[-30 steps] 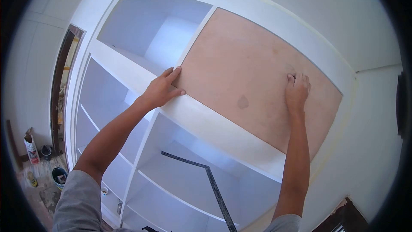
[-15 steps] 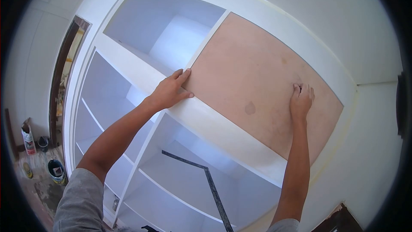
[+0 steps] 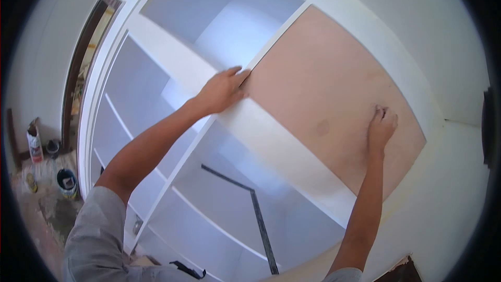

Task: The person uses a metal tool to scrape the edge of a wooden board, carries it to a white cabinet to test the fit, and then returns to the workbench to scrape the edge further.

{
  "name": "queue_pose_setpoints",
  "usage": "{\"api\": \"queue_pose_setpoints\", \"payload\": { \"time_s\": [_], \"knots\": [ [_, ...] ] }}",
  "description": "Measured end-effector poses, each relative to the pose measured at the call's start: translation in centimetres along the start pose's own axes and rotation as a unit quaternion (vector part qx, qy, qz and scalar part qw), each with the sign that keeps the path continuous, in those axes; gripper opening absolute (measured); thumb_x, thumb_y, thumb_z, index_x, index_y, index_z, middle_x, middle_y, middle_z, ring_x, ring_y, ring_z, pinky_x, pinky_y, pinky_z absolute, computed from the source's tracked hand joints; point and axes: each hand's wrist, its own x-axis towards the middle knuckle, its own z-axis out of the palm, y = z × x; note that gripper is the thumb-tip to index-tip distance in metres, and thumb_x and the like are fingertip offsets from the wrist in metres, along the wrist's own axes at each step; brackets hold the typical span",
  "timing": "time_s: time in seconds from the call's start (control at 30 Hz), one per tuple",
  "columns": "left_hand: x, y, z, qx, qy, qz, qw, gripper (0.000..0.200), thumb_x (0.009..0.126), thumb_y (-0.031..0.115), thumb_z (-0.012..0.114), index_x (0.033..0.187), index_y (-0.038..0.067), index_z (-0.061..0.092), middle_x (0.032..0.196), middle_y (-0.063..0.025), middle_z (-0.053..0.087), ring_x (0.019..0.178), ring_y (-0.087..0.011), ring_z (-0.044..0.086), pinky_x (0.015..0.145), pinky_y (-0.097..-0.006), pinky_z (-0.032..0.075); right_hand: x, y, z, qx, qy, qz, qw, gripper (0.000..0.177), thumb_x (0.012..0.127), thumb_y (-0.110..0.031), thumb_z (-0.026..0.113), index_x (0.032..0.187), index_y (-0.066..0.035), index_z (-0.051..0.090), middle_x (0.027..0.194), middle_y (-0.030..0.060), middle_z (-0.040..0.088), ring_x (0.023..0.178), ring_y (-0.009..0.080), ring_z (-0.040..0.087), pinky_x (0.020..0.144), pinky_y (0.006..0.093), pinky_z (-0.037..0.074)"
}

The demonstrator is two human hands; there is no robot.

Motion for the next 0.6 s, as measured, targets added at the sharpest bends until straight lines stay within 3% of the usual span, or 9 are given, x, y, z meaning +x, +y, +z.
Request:
{"api": "queue_pose_setpoints", "payload": {
  "time_s": [0.07, 0.27, 0.6],
  "knots": [
    [-0.2, -1.6, -0.1, -0.046, 0.064, 0.013, 0.997, 0.061, 0.093, 0.031, 0.073, 0.146, 0.006, 0.053, 0.144, -0.0248, 0.055, 0.126, -0.0427, 0.057, 0.112, -0.0488, 0.042, -0.8, -0.6, 0.6, -0.031, 0.005, -0.012, 0.999, 0.02, 0.098, -0.021, 0.062, 0.099, -0.002, 0.069, 0.098, 0.0168, 0.067, 0.099, 0.0382, 0.059, 0.09, 0.052, 0.043],
    [-0.7, -3.3, -0.2, -0.072, 0.007, -0.004, 0.997, 0.05, 0.094, 0.034, 0.071, 0.135, 0.007, 0.064, 0.118, -0.0185, 0.07, 0.111, -0.0327, 0.062, 0.121, -0.0543, 0.026, 0.0, -1.4, -0.4, 0.009, -0.033, 0.014, 0.999, 0.027, 0.1, -0.025, 0.063, 0.1, 0.001, 0.071, 0.096, 0.0185, 0.068, 0.095, 0.0375, 0.06, 0.087, 0.0485, 0.046],
    [0.3, -3.6, 2.2, -0.091, 0.072, -0.034, 0.993, 0.059, 0.087, 0.048, 0.075, 0.129, 0.007, 0.068, 0.106, -0.0116, 0.072, 0.11, -0.0289, 0.061, 0.122, -0.0546, 0.022, -0.4, -1.9, -1.0, -0.012, -0.018, 0.008, 1.0, 0.028, 0.1, -0.026, 0.062, 0.098, 0.001, 0.07, 0.096, 0.0184, 0.068, 0.096, 0.0377, 0.06, 0.088, 0.0484, 0.045]
  ]
}}
